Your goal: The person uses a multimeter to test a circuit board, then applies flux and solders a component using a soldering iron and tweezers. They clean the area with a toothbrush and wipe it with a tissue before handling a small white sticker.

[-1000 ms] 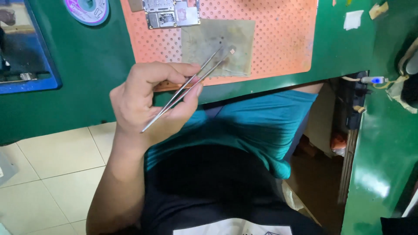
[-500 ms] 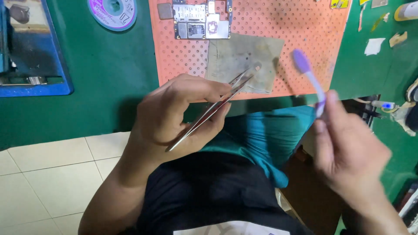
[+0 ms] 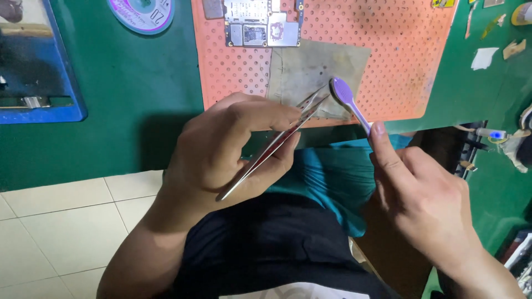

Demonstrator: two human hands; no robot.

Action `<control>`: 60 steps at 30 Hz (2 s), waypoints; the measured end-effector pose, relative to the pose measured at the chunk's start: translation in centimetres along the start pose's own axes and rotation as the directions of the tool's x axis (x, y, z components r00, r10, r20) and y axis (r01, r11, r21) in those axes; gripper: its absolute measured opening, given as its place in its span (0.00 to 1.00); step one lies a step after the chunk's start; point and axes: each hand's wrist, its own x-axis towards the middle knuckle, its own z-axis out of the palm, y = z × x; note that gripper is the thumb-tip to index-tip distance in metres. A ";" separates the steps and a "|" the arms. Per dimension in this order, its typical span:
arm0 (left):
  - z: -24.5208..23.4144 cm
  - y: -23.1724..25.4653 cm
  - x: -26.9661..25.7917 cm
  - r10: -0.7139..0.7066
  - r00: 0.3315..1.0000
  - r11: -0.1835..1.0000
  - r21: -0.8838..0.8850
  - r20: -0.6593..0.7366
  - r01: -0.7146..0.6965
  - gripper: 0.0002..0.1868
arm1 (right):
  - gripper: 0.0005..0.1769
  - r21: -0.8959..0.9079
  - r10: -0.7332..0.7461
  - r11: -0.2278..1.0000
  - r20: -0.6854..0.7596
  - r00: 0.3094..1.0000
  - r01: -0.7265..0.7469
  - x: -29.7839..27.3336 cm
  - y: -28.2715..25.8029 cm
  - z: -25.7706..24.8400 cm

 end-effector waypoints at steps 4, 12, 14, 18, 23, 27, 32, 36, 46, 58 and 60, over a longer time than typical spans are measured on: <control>-0.3 0.1 0.0 -0.009 1.000 1.000 -0.018 0.026 0.010 0.18 | 0.28 -0.041 0.011 0.999 0.020 1.000 -0.011 0.3 0.0 0.1; -0.1 0.2 0.0 -0.035 0.999 0.999 -0.016 0.005 0.035 0.18 | 0.22 0.080 -0.017 0.996 -0.123 0.992 0.027 -0.8 1.3 -0.8; -0.1 0.3 0.0 -0.029 1.000 0.999 -0.028 0.007 0.030 0.17 | 0.22 0.078 -0.010 0.997 -0.147 0.989 0.022 -0.6 1.1 -0.8; 0.0 0.0 -0.1 0.002 1.000 1.000 0.009 0.008 -0.002 0.17 | 0.24 0.176 -0.044 0.982 -0.133 0.990 0.067 1.4 0.5 0.4; -0.3 0.0 0.0 0.001 1.000 0.999 -0.042 0.019 0.000 0.17 | 0.20 0.114 -0.036 0.992 -0.182 0.983 0.057 0.9 0.9 -0.2; -0.1 -0.1 0.1 0.017 1.000 0.999 -0.046 0.010 -0.016 0.18 | 0.23 0.052 -0.015 0.998 -0.201 0.980 0.026 -0.5 1.3 -0.1; -0.2 0.1 0.2 0.016 1.000 0.999 -0.037 0.019 -0.015 0.18 | 0.24 0.091 -0.025 0.995 -0.116 0.993 0.036 -0.2 1.0 -0.4; 0.0 0.1 0.2 0.002 1.000 0.999 -0.044 -0.007 -0.002 0.16 | 0.27 0.110 -0.069 0.991 -0.084 0.994 0.078 0.3 0.7 0.4; -0.1 0.2 0.0 -0.019 1.000 0.999 0.026 -0.002 0.019 0.17 | 0.27 -0.086 -0.048 0.995 -0.030 0.998 0.046 0.4 0.3 -0.1; 0.0 0.3 0.3 -0.022 1.000 1.000 -0.006 0.001 0.022 0.17 | 0.17 0.212 -0.037 0.972 -0.273 0.961 0.098 -0.5 0.9 -0.2; 0.0 0.2 0.3 0.012 1.000 1.000 -0.003 -0.005 -0.012 0.16 | 0.20 0.364 0.214 0.926 -0.295 0.931 -0.098 -1.6 1.2 0.0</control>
